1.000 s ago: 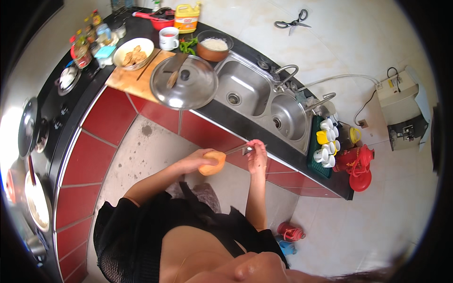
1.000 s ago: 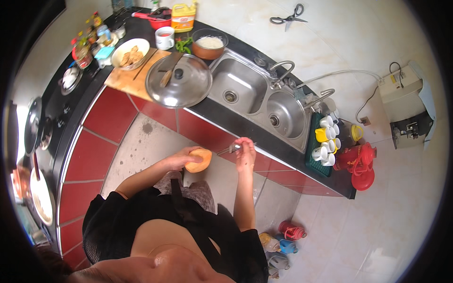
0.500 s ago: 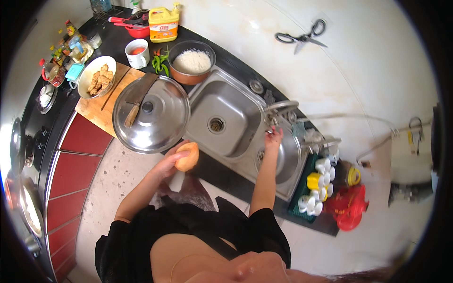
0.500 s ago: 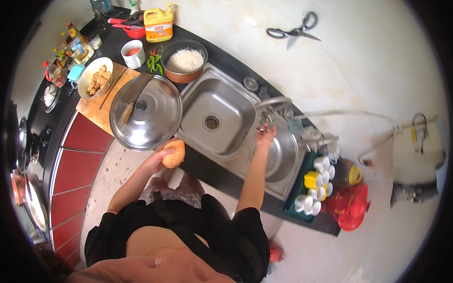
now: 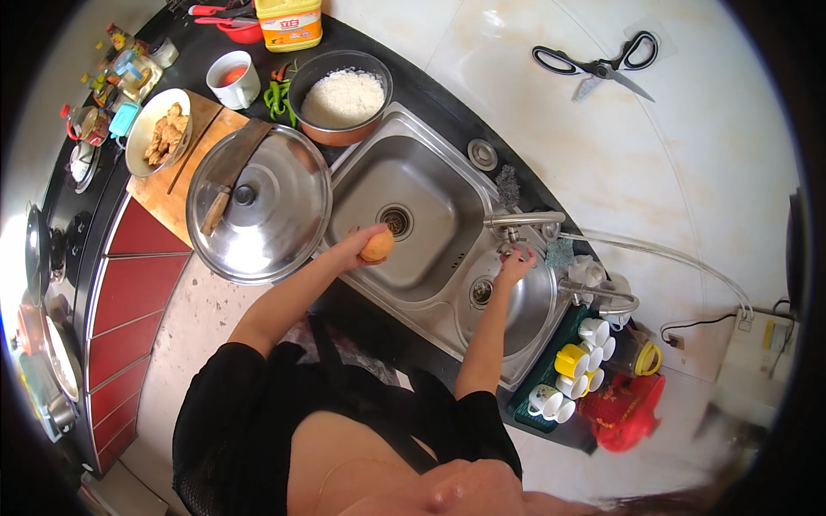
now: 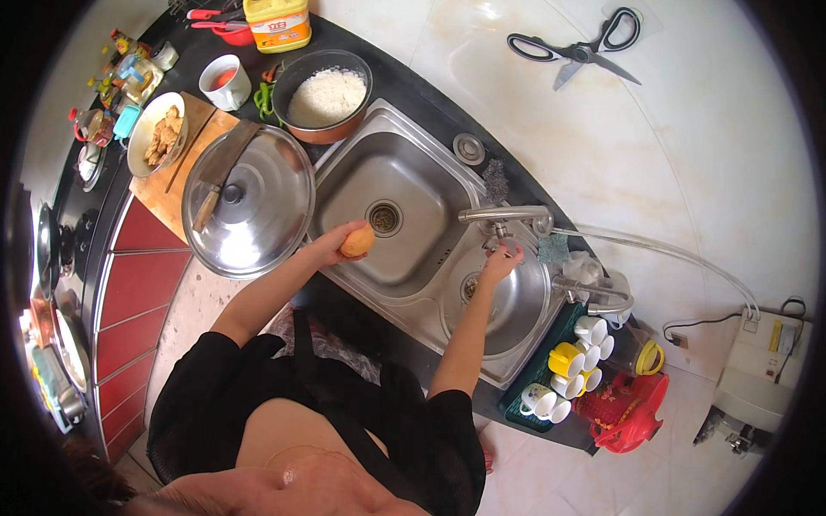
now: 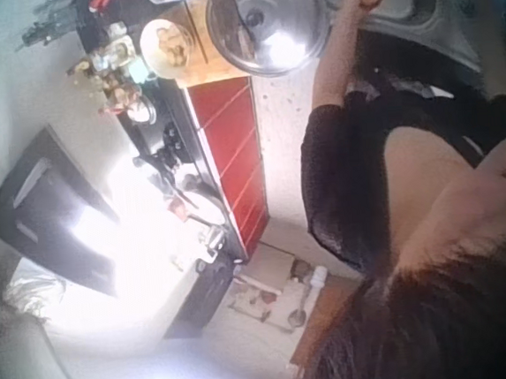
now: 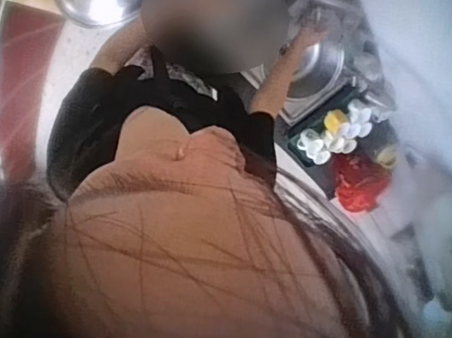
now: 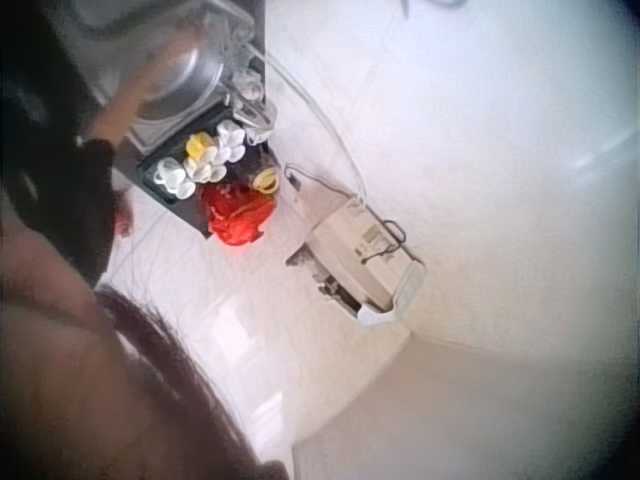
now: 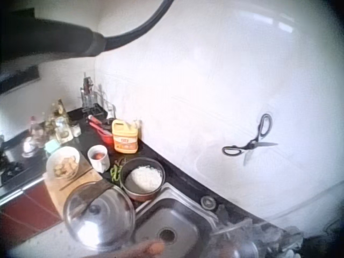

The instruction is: The person washes rice in a pot, drains it, and then peels a potato using a knife over a bowl.

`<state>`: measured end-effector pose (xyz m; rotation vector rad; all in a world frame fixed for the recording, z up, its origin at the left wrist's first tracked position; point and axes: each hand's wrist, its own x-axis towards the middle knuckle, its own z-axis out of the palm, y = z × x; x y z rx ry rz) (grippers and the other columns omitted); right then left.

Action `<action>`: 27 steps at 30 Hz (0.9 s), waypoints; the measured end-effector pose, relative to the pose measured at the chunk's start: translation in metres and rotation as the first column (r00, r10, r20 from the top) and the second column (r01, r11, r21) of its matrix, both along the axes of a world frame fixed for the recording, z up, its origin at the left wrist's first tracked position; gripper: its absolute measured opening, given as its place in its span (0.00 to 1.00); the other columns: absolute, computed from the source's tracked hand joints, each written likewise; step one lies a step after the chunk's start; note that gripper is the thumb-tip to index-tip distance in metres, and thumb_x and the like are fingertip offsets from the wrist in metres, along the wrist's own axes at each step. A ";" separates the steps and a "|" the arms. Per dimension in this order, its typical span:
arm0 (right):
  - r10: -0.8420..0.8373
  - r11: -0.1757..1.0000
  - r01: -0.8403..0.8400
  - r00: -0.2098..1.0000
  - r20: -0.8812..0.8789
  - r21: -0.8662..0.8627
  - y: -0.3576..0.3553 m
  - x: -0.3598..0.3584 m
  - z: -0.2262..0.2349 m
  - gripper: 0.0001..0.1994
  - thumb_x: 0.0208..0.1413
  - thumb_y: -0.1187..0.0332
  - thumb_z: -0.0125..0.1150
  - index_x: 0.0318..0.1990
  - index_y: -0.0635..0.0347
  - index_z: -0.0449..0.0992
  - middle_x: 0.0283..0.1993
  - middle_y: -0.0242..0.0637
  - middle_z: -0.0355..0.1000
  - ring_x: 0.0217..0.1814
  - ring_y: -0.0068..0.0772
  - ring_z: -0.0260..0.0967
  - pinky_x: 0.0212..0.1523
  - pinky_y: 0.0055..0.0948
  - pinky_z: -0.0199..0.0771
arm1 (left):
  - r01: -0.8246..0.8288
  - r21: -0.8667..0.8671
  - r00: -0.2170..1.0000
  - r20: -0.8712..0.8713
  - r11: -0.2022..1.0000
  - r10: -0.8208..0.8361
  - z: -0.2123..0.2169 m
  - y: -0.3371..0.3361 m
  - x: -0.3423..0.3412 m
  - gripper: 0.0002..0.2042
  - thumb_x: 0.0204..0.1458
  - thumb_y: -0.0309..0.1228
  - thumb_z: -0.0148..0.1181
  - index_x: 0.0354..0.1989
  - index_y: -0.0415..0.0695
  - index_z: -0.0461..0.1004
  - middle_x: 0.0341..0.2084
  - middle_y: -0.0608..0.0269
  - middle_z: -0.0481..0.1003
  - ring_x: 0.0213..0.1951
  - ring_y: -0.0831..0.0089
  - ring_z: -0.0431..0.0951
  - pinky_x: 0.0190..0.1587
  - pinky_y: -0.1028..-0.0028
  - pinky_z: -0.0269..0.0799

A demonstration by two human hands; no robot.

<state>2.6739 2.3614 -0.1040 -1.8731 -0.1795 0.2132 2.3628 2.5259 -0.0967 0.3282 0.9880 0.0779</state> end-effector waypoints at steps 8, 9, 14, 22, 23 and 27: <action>-0.020 0.966 0.053 0.991 -0.129 0.254 0.013 -0.004 -0.005 0.12 0.49 0.75 0.46 0.43 0.56 0.62 0.37 0.38 0.70 0.31 0.25 0.67 0.27 0.20 0.69 | -0.220 -0.246 0.975 -0.074 0.944 0.208 -0.030 0.002 0.024 0.19 0.42 0.45 0.59 0.38 0.48 0.66 0.34 0.62 0.69 0.36 0.67 0.70 0.38 0.67 0.73; -0.069 0.958 0.110 0.985 -0.159 0.264 0.012 -0.013 -0.003 0.13 0.49 0.75 0.46 0.44 0.56 0.60 0.36 0.38 0.70 0.30 0.25 0.67 0.27 0.20 0.69 | -0.249 -0.262 0.969 -0.069 0.932 0.239 -0.030 0.008 0.028 0.19 0.42 0.45 0.60 0.38 0.49 0.65 0.34 0.62 0.69 0.37 0.67 0.70 0.38 0.67 0.73; -0.053 0.905 0.166 0.957 -0.284 0.393 0.016 0.003 0.011 0.17 0.48 0.76 0.45 0.48 0.60 0.58 0.37 0.41 0.69 0.29 0.26 0.66 0.31 0.24 0.70 | -0.224 -0.314 0.973 -0.026 0.923 0.227 -0.043 0.008 0.049 0.17 0.43 0.44 0.59 0.38 0.50 0.65 0.35 0.63 0.69 0.38 0.68 0.69 0.39 0.68 0.71; 0.074 0.972 -0.062 0.996 -0.043 0.228 0.001 0.001 -0.004 0.15 0.45 0.81 0.43 0.44 0.65 0.64 0.38 0.41 0.69 0.37 0.28 0.68 0.39 0.21 0.67 | -0.299 -0.493 0.942 -0.016 0.817 0.335 -0.044 -0.010 0.125 0.16 0.44 0.43 0.58 0.38 0.48 0.66 0.37 0.63 0.69 0.40 0.68 0.69 0.42 0.65 0.70; 0.088 0.968 -0.079 0.996 -0.029 0.239 0.000 0.002 -0.006 0.15 0.46 0.81 0.43 0.45 0.66 0.63 0.38 0.41 0.69 0.36 0.28 0.68 0.39 0.22 0.67 | -0.289 -0.507 0.945 -0.014 0.812 0.327 -0.044 -0.011 0.132 0.16 0.45 0.43 0.58 0.38 0.48 0.66 0.38 0.63 0.68 0.40 0.68 0.69 0.42 0.65 0.70; 0.132 0.962 -0.128 0.991 -0.001 0.240 -0.004 0.000 -0.009 0.15 0.46 0.80 0.44 0.45 0.67 0.64 0.37 0.40 0.68 0.37 0.28 0.67 0.40 0.22 0.67 | -0.302 -0.519 0.940 -0.024 0.800 0.340 -0.048 -0.018 0.157 0.18 0.45 0.43 0.57 0.40 0.47 0.65 0.38 0.62 0.68 0.41 0.67 0.69 0.43 0.65 0.70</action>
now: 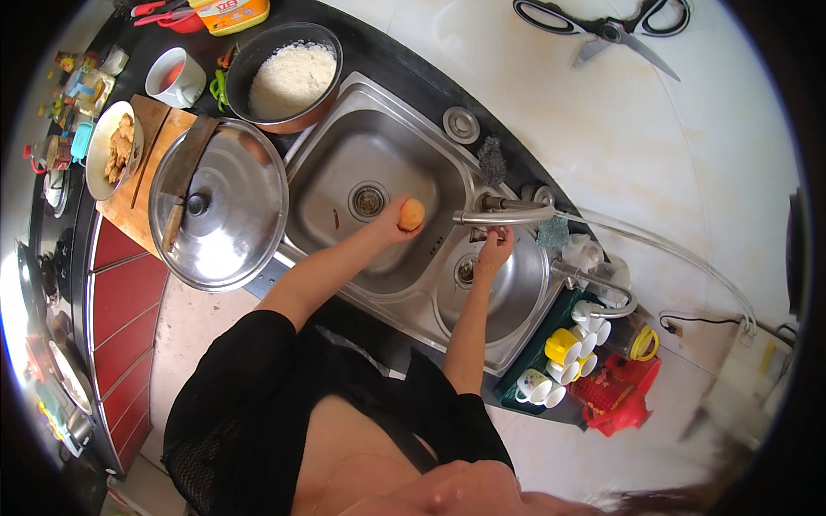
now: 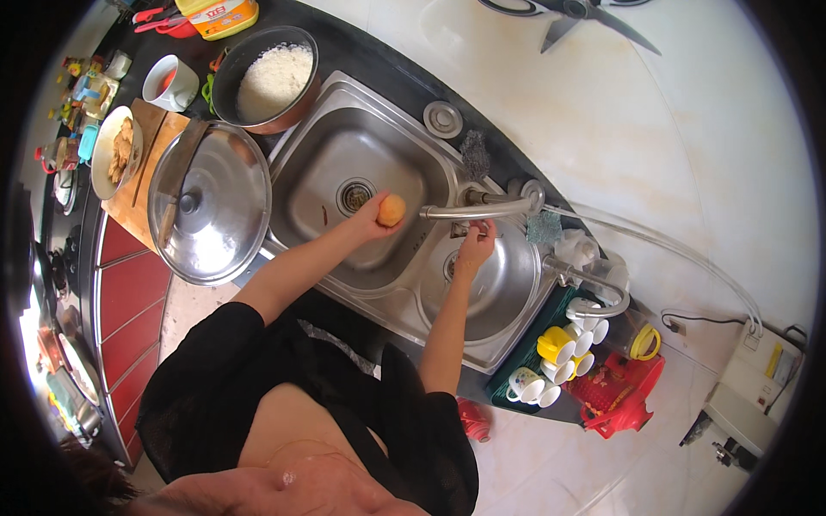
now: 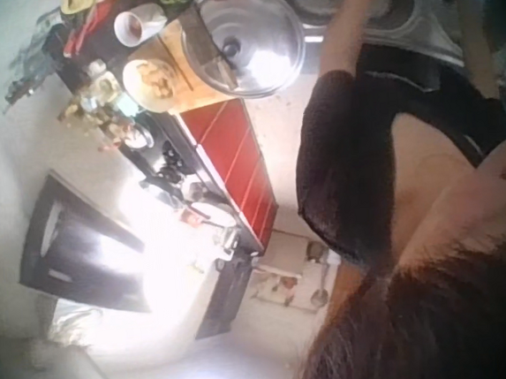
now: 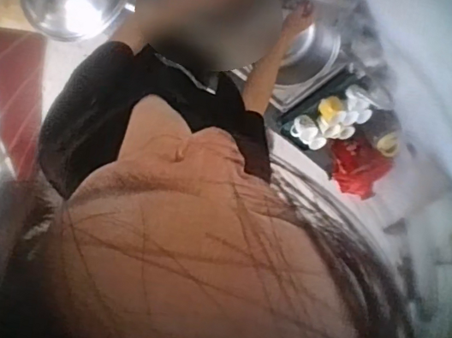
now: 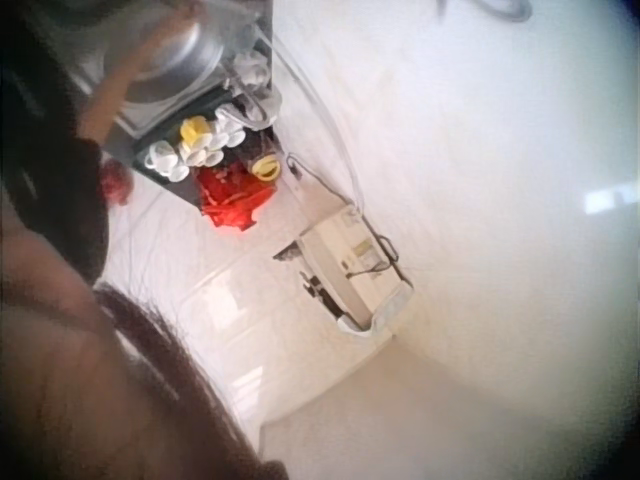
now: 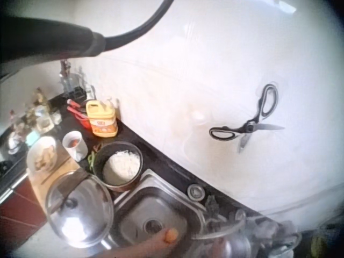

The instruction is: The person washes rice in a pot, drains it, and then peels a potato using a knife over a bowl.

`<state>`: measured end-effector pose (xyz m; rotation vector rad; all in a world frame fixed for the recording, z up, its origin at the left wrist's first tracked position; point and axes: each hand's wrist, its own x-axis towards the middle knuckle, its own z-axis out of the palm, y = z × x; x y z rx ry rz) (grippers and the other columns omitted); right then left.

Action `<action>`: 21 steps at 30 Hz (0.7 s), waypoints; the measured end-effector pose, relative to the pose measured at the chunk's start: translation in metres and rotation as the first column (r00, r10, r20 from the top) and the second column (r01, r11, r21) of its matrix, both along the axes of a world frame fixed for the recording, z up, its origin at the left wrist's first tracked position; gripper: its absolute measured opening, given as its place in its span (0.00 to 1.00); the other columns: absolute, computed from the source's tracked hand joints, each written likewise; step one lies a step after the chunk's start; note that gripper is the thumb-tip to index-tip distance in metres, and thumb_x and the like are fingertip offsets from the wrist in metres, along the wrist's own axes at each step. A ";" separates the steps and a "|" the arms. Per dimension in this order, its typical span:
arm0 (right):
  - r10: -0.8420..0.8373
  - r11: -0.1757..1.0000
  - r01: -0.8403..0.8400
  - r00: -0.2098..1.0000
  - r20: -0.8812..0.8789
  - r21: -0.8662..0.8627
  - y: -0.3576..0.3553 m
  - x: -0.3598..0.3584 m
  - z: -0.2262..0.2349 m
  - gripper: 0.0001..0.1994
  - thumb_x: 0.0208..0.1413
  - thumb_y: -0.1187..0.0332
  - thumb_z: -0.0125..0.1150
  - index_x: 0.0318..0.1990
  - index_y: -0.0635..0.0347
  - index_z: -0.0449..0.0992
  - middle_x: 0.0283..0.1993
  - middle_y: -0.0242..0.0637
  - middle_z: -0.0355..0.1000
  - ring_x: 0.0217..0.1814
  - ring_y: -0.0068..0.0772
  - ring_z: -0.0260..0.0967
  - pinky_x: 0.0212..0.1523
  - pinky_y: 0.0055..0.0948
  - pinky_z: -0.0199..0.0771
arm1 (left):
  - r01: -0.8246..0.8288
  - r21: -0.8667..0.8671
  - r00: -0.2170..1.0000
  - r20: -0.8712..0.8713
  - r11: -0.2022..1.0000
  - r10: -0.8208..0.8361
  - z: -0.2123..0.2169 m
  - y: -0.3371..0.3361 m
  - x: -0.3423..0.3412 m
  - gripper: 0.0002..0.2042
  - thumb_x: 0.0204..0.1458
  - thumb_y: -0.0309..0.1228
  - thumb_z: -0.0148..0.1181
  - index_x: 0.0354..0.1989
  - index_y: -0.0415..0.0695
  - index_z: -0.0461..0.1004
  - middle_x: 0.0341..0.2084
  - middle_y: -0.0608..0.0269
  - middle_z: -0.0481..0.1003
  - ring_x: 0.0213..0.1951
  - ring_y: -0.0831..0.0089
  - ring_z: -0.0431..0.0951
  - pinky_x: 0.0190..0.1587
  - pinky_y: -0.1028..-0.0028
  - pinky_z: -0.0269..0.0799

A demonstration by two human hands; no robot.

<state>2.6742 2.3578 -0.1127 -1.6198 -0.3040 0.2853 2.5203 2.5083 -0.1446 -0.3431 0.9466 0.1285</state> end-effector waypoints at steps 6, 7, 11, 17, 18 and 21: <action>-0.015 1.000 0.015 1.000 -0.026 -0.013 0.007 -0.017 0.007 0.14 0.48 0.80 0.43 0.44 0.66 0.65 0.35 0.38 0.68 0.35 0.26 0.66 0.39 0.21 0.67 | 0.015 0.004 1.000 -0.016 1.000 -0.015 0.002 0.000 0.017 0.19 0.45 0.42 0.57 0.42 0.47 0.64 0.40 0.60 0.66 0.41 0.66 0.68 0.43 0.66 0.71; -0.032 0.999 0.031 0.999 -0.026 -0.032 0.007 -0.023 0.010 0.14 0.48 0.80 0.42 0.45 0.66 0.65 0.35 0.38 0.68 0.35 0.25 0.66 0.38 0.21 0.67 | 0.024 0.014 0.999 -0.027 1.000 -0.024 0.001 0.000 0.015 0.18 0.45 0.41 0.58 0.42 0.47 0.64 0.40 0.60 0.66 0.42 0.66 0.68 0.43 0.66 0.71; 0.065 0.989 -0.063 0.998 0.008 -0.136 0.012 -0.059 0.006 0.13 0.50 0.79 0.40 0.43 0.65 0.65 0.32 0.37 0.68 0.32 0.26 0.66 0.35 0.22 0.66 | 0.124 0.222 0.992 -0.051 0.967 -0.116 -0.004 -0.001 0.008 0.21 0.41 0.35 0.61 0.44 0.49 0.61 0.41 0.60 0.64 0.43 0.66 0.67 0.41 0.65 0.71; 0.353 0.840 -0.372 0.928 -0.124 -0.394 0.062 -0.089 -0.050 0.09 0.47 0.79 0.43 0.33 0.62 0.70 0.28 0.35 0.68 0.30 0.27 0.65 0.33 0.27 0.65 | 0.332 0.476 0.894 -0.434 0.814 -0.111 -0.020 0.014 -0.039 0.36 0.35 0.25 0.64 0.51 0.55 0.48 0.46 0.61 0.59 0.44 0.63 0.66 0.38 0.61 0.69; 0.305 0.855 -0.389 0.912 -0.274 -0.343 0.078 -0.086 -0.068 0.08 0.46 0.79 0.44 0.32 0.62 0.71 0.27 0.35 0.68 0.30 0.27 0.65 0.32 0.27 0.65 | 0.333 0.475 0.884 -0.458 0.815 -0.094 -0.023 0.022 -0.049 0.37 0.34 0.24 0.64 0.52 0.55 0.46 0.46 0.61 0.59 0.45 0.63 0.65 0.38 0.60 0.69; 0.172 0.813 -0.494 0.709 -0.684 -0.308 0.128 -0.082 -0.093 0.07 0.44 0.77 0.46 0.30 0.61 0.71 0.24 0.36 0.67 0.29 0.28 0.65 0.31 0.28 0.66 | 0.271 0.501 0.872 -0.489 0.822 0.010 -0.024 0.030 -0.079 0.35 0.32 0.25 0.66 0.49 0.53 0.50 0.45 0.62 0.61 0.44 0.63 0.66 0.36 0.60 0.69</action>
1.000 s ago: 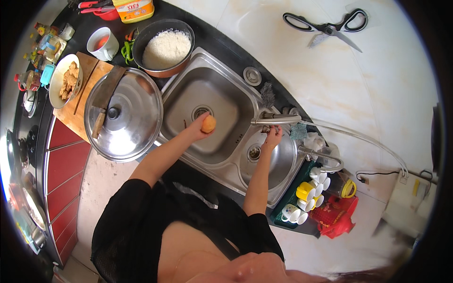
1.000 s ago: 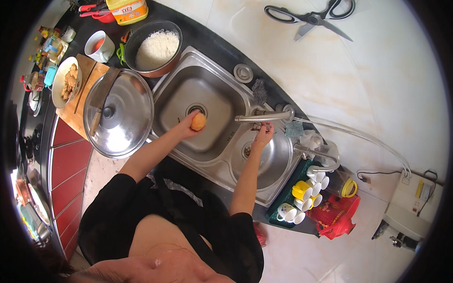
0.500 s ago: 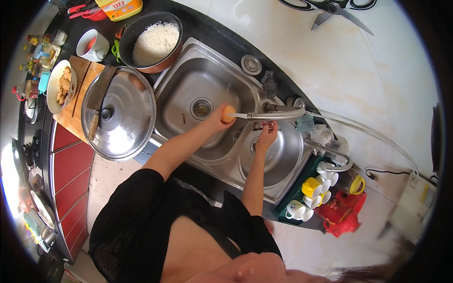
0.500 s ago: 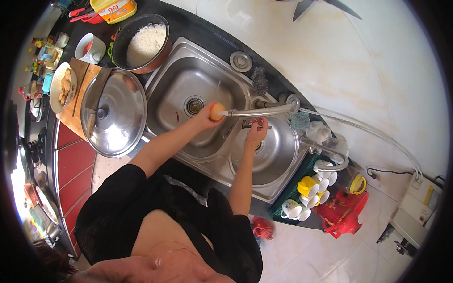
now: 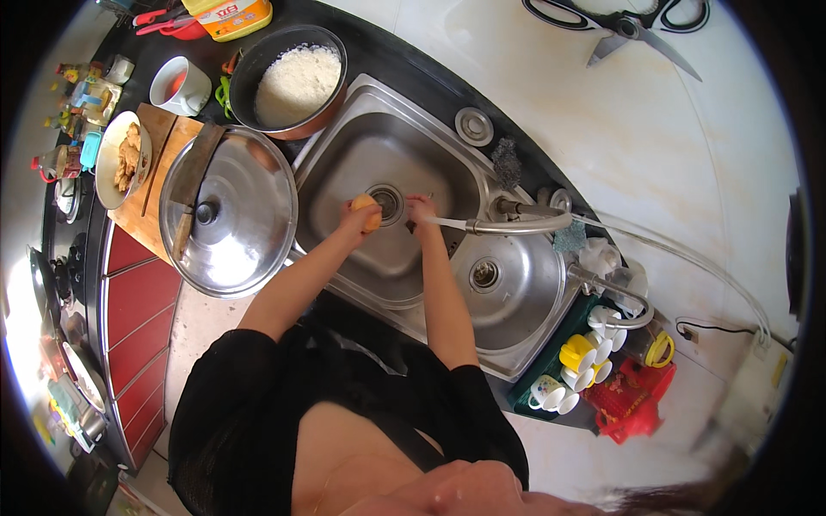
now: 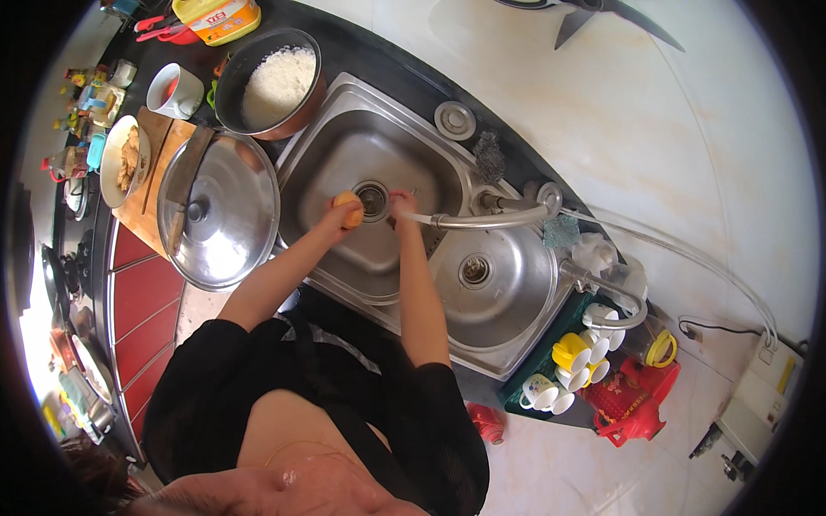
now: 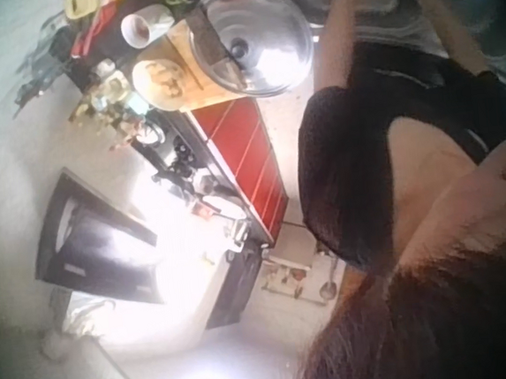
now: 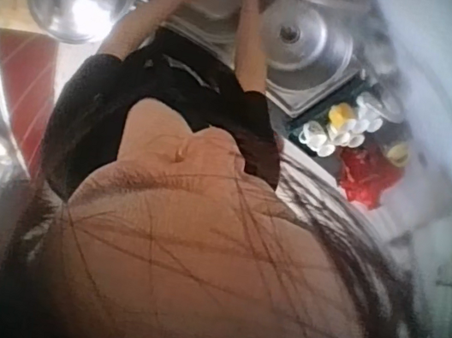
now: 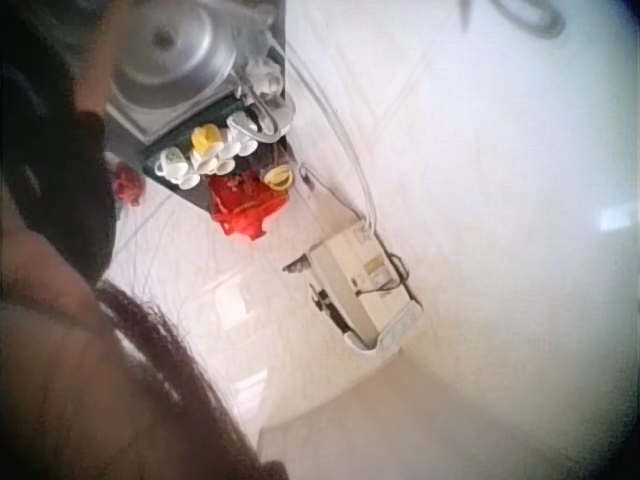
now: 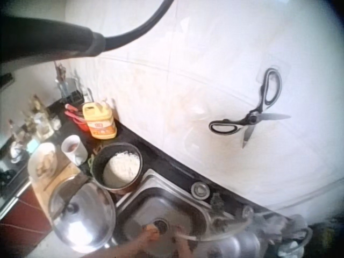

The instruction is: The person washes rice in a pot, drains it, and then peels a potato using a knife over a bowl.

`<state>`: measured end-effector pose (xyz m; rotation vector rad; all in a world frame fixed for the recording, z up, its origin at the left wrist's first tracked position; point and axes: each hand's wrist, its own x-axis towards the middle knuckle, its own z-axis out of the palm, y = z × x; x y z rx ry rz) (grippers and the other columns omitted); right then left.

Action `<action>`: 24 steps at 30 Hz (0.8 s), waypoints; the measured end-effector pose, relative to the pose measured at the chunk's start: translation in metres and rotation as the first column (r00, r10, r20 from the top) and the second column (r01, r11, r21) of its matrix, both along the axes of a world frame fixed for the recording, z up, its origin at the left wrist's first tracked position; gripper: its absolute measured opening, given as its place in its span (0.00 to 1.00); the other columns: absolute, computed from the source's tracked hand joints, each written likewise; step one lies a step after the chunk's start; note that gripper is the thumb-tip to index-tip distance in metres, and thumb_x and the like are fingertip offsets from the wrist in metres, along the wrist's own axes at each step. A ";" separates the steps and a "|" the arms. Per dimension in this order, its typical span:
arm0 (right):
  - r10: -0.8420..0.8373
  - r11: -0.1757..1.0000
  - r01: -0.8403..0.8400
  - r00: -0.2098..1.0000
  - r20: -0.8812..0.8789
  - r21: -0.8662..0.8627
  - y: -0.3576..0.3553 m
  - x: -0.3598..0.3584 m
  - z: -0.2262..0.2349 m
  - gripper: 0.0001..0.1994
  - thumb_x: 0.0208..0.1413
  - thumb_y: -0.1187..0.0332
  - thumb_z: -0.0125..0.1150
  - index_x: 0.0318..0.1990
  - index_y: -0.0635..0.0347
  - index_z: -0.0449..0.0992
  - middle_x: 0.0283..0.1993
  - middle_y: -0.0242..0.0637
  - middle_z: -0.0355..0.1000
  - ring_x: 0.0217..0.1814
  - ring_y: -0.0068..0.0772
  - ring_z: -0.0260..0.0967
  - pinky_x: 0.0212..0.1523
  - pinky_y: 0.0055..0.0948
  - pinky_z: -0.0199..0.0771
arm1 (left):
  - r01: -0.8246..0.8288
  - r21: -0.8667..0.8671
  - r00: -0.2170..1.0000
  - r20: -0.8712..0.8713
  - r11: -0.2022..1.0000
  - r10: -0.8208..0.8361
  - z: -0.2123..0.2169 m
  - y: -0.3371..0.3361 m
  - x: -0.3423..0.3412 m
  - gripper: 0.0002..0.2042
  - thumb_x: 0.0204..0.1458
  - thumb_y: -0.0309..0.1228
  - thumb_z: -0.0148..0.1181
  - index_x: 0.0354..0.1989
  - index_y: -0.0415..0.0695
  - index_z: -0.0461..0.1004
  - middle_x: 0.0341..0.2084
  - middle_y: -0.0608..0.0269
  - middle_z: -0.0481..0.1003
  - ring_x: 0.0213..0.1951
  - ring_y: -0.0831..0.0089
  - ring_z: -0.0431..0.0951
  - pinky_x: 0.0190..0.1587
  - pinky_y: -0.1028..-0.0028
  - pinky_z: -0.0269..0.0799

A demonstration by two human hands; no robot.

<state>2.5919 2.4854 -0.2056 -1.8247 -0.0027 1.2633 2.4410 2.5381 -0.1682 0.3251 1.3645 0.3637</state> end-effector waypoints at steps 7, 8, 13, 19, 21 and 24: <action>0.557 0.811 -0.547 0.619 0.553 -0.205 0.027 -0.003 0.006 0.10 0.43 0.75 0.48 0.34 0.58 0.71 0.30 0.45 0.71 0.35 0.46 0.68 0.35 0.36 0.67 | -0.072 -0.107 0.991 0.105 0.992 0.084 -0.010 -0.002 -0.029 0.30 0.35 0.29 0.64 0.48 0.51 0.54 0.43 0.61 0.63 0.43 0.65 0.67 0.37 0.63 0.70; 0.632 0.731 -0.642 0.512 0.582 -0.230 0.027 0.001 0.011 0.11 0.43 0.74 0.48 0.37 0.57 0.71 0.31 0.46 0.71 0.36 0.48 0.68 0.36 0.37 0.67 | -0.061 -0.167 0.978 0.189 0.984 0.092 -0.013 0.000 -0.029 0.28 0.37 0.30 0.64 0.47 0.51 0.56 0.42 0.61 0.64 0.43 0.66 0.68 0.38 0.64 0.70; 0.674 0.668 -0.665 0.353 0.649 -0.332 -0.007 0.011 0.068 0.19 0.45 0.74 0.47 0.48 0.52 0.63 0.32 0.50 0.70 0.37 0.55 0.67 0.37 0.40 0.67 | 0.050 -0.366 0.902 0.416 0.929 0.115 0.002 -0.005 -0.003 0.17 0.44 0.41 0.56 0.42 0.51 0.65 0.39 0.65 0.69 0.42 0.70 0.69 0.39 0.66 0.69; 0.644 0.752 -0.587 0.556 0.525 -0.301 -0.081 0.025 0.119 0.20 0.48 0.72 0.48 0.52 0.53 0.57 0.28 0.44 0.71 0.28 0.44 0.69 0.30 0.35 0.67 | 0.235 -0.318 0.849 0.527 0.919 -0.034 0.020 -0.010 0.056 0.16 0.47 0.45 0.51 0.41 0.51 0.67 0.38 0.66 0.70 0.40 0.71 0.70 0.40 0.66 0.69; 0.606 0.783 -0.602 0.683 0.408 -0.154 -0.116 0.046 0.105 0.21 0.50 0.70 0.48 0.52 0.52 0.55 0.25 0.42 0.70 0.26 0.37 0.69 0.28 0.33 0.66 | 0.288 -0.313 0.775 0.631 0.905 -0.028 0.014 -0.015 0.075 0.15 0.47 0.45 0.51 0.40 0.52 0.68 0.38 0.66 0.70 0.40 0.71 0.70 0.41 0.66 0.68; 0.553 0.821 -0.566 0.751 0.360 -0.082 -0.156 0.079 0.137 0.18 0.50 0.72 0.47 0.49 0.56 0.56 0.23 0.37 0.69 0.22 0.28 0.65 0.24 0.28 0.65 | 0.238 -0.385 0.810 0.585 0.892 0.036 0.041 -0.016 0.090 0.16 0.47 0.44 0.50 0.42 0.51 0.68 0.39 0.65 0.69 0.42 0.68 0.69 0.45 0.63 0.67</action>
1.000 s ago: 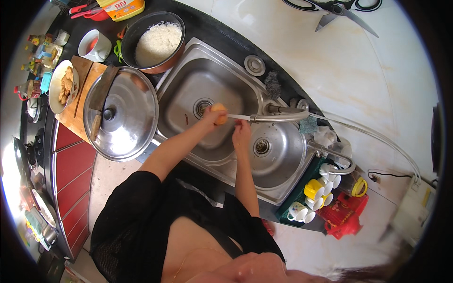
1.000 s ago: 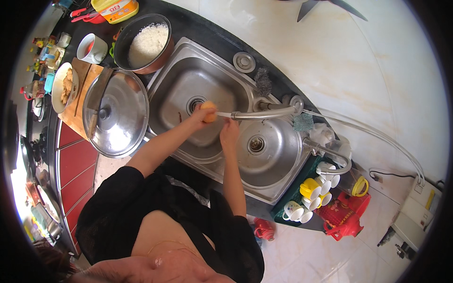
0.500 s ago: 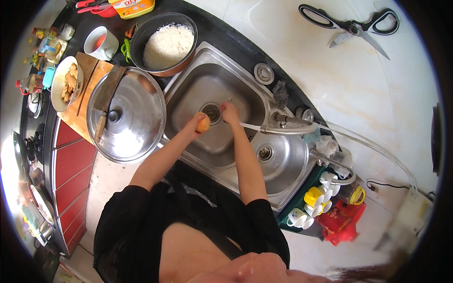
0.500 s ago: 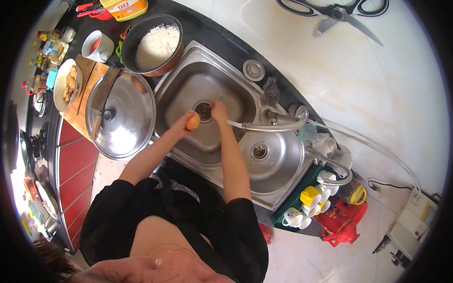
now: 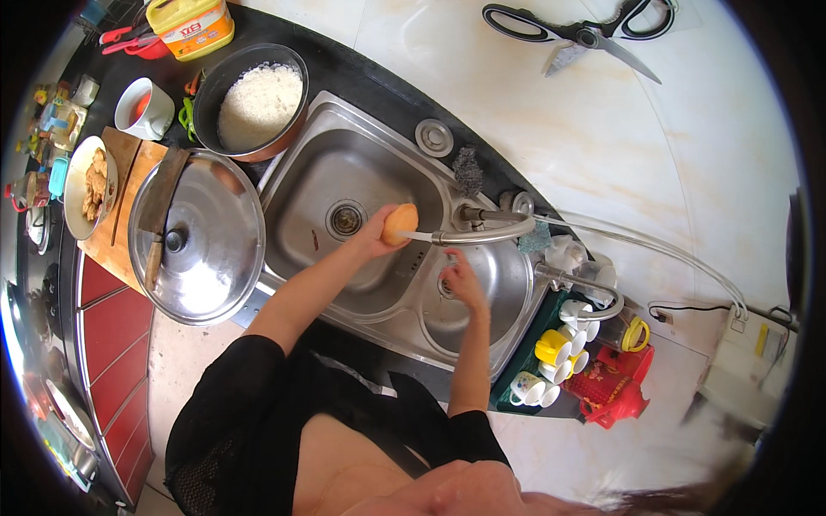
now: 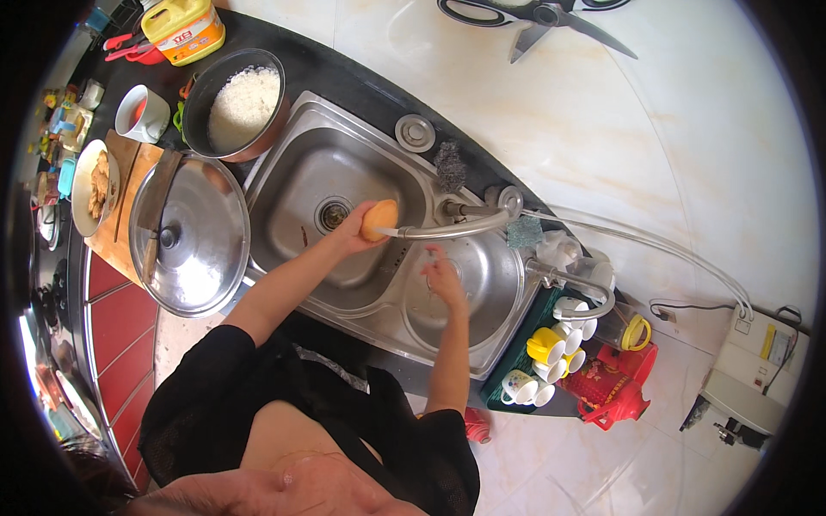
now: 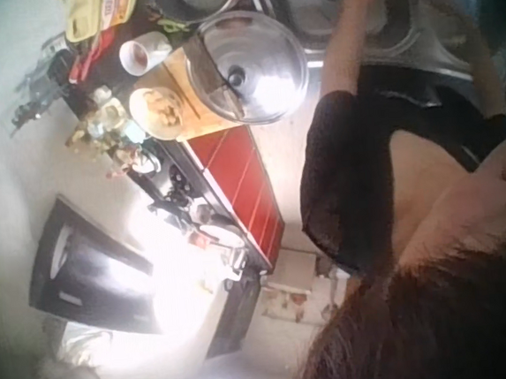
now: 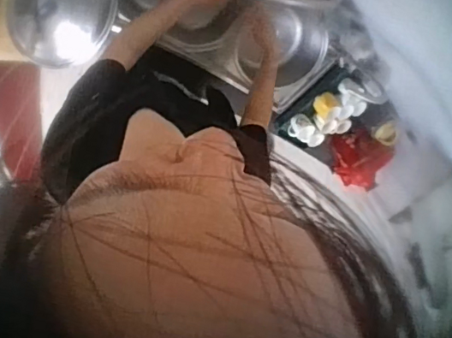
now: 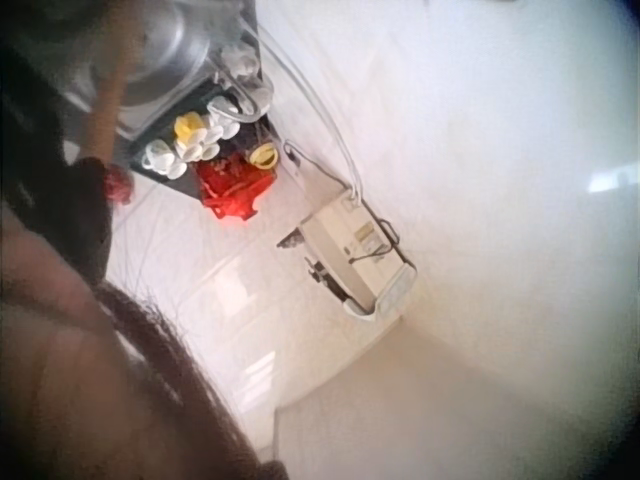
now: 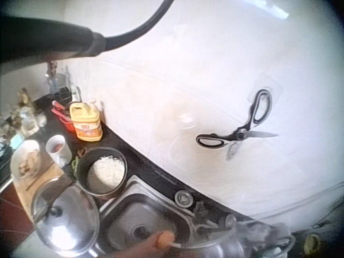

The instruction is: The person washes rice in a pot, drains it, and then peels a potato using a knife over a bowl.

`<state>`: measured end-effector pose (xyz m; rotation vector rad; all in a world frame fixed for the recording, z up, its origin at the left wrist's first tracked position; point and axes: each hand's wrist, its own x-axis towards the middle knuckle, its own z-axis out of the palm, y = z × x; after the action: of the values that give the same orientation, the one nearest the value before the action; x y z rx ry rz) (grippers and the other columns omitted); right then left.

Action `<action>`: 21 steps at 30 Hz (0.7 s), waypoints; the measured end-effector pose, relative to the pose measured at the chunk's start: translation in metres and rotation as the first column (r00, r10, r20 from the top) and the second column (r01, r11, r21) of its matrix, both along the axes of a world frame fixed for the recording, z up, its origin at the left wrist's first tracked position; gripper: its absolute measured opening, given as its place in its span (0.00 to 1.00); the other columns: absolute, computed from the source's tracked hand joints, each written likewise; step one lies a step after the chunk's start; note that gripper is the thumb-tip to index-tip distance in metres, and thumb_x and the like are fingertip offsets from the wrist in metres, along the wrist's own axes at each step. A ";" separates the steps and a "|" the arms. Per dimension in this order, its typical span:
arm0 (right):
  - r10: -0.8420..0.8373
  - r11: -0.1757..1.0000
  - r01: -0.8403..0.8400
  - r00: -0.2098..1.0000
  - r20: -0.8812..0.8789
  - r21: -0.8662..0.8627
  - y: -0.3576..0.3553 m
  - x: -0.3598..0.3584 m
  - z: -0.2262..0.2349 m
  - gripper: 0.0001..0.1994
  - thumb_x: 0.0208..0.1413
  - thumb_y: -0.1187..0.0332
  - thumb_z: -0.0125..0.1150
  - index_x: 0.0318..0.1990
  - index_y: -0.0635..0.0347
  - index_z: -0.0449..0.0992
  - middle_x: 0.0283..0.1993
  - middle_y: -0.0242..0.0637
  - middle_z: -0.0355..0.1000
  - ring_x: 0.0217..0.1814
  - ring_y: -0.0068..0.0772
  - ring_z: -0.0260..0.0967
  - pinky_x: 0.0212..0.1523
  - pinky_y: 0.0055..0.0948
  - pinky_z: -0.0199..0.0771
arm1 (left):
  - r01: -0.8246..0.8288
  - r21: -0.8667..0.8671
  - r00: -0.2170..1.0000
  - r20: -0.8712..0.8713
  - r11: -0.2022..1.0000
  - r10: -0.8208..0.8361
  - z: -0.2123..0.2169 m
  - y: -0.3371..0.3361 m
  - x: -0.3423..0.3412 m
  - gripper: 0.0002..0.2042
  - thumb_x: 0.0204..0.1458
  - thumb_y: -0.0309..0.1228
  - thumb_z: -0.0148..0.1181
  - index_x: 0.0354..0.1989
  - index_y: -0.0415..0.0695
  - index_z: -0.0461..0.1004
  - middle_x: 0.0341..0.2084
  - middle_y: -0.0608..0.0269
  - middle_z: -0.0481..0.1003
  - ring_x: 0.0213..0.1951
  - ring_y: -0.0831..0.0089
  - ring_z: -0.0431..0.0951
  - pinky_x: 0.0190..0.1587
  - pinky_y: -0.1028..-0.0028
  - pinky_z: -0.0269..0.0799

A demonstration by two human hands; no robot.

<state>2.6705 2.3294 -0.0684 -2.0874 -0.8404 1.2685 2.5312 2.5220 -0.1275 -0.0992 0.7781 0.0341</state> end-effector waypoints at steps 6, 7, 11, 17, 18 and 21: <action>-0.527 0.841 0.469 0.824 0.210 0.271 0.029 0.070 0.057 0.13 0.48 0.78 0.47 0.42 0.58 0.58 0.22 0.36 0.67 0.22 0.25 0.64 0.23 0.24 0.64 | 0.022 -0.053 0.999 -0.041 0.998 -0.025 0.001 0.003 0.004 0.18 0.48 0.47 0.49 0.43 0.51 0.68 0.41 0.63 0.69 0.43 0.65 0.69 0.47 0.60 0.65; -0.425 0.863 0.200 0.785 0.451 0.465 0.033 0.098 0.037 0.12 0.49 0.76 0.48 0.42 0.59 0.60 0.22 0.35 0.68 0.20 0.26 0.62 0.22 0.25 0.63 | 0.011 -0.049 1.000 0.019 0.999 -0.010 -0.003 0.000 0.005 0.19 0.48 0.49 0.49 0.43 0.51 0.68 0.41 0.63 0.69 0.43 0.65 0.69 0.47 0.59 0.65; -0.287 0.928 0.058 0.742 0.605 0.369 0.090 0.129 0.020 0.10 0.50 0.73 0.51 0.41 0.60 0.64 0.22 0.34 0.68 0.21 0.28 0.63 0.24 0.25 0.64 | 0.011 -0.064 0.984 0.180 0.998 0.001 -0.007 0.007 -0.008 0.22 0.48 0.53 0.47 0.43 0.50 0.68 0.41 0.63 0.70 0.43 0.65 0.70 0.46 0.60 0.66; -0.587 0.722 0.181 0.670 0.454 0.668 0.076 0.124 -0.004 0.07 0.50 0.74 0.49 0.38 0.60 0.65 0.29 0.37 0.66 0.31 0.28 0.63 0.34 0.26 0.65 | 0.056 0.178 0.987 0.141 0.982 -0.082 0.007 0.013 -0.018 0.22 0.50 0.54 0.44 0.42 0.50 0.67 0.37 0.65 0.70 0.40 0.67 0.70 0.44 0.61 0.67; -0.695 0.598 0.240 0.630 0.346 0.765 0.066 0.107 0.000 0.06 0.50 0.75 0.48 0.37 0.60 0.64 0.31 0.37 0.65 0.33 0.29 0.62 0.36 0.27 0.65 | 0.053 0.190 0.988 0.135 0.980 -0.080 0.007 0.012 -0.019 0.22 0.51 0.53 0.43 0.43 0.49 0.67 0.37 0.64 0.70 0.40 0.67 0.70 0.44 0.62 0.67; -0.886 0.400 0.593 0.444 0.130 0.699 0.032 0.023 0.002 0.07 0.50 0.77 0.45 0.38 0.62 0.60 0.34 0.35 0.59 0.35 0.27 0.57 0.38 0.27 0.62 | -0.161 0.014 0.985 0.071 0.987 0.160 0.004 0.004 -0.011 0.21 0.55 0.49 0.36 0.44 0.47 0.65 0.38 0.63 0.70 0.40 0.67 0.70 0.43 0.63 0.67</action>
<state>2.6930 2.3618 -0.0664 -1.8711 -0.2251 -0.0868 2.5203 2.5258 -0.1234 -0.1432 0.6984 0.1903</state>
